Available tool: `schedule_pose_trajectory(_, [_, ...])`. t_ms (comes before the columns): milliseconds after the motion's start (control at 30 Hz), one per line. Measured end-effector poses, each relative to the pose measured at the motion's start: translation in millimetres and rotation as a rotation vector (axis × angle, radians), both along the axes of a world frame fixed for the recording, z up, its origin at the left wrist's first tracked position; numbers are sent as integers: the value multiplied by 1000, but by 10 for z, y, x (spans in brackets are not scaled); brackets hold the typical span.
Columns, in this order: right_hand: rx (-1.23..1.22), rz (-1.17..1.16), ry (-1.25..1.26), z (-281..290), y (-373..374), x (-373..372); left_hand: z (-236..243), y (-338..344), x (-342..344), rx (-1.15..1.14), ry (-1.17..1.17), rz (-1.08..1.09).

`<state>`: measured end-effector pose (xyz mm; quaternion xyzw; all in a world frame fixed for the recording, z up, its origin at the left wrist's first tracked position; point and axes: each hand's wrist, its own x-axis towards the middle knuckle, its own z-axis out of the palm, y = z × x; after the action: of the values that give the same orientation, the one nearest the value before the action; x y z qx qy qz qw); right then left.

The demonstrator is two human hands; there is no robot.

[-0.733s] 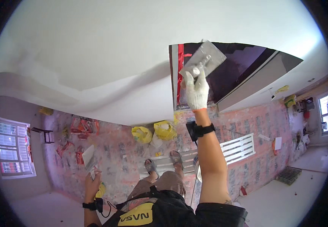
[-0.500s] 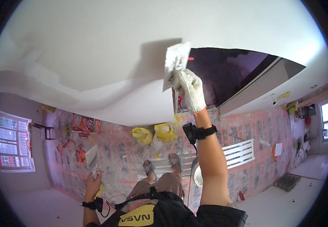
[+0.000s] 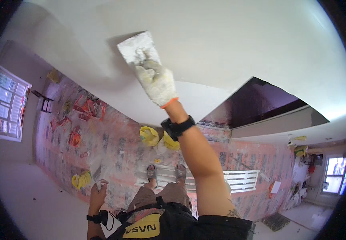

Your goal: Applying plaster or wall putty to a wall using a trowel and putty knife.

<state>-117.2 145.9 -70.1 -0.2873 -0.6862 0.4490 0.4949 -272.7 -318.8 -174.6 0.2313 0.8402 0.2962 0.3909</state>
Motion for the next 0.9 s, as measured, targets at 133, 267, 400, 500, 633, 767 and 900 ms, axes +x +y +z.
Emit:
schedule_pose_trajectory(133, [70,-3,-78,-116,-102,-971,-23,-200,-176,15,3,-10])
schedule_pose_trajectory(267, [-31,187,-162,-212,-138,-1269,65,-294,-260,12,-46,23])
schedule_pose_trajectory(400, [-230,337,-191,-545,-229,-590,27,-260,-300,-67,-150,92])
schedule_pose_trajectory(500, [-368,303,-138,-628,-246,422,-111,-219,-298,-55,-151,66])
schedule_pose_trajectory(633, [-552,-100,-211,-603,-160,1705,-214,64,-180,-48,-52,-64])
schedule_pose_trajectory(767, [-482,-191,-10,-691,28,2420,-221,464,92,0,20,-190])
schedule_pose_trajectory(900, [-465,-144,18,-763,217,2497,-85,642,302,2,-39,-261])
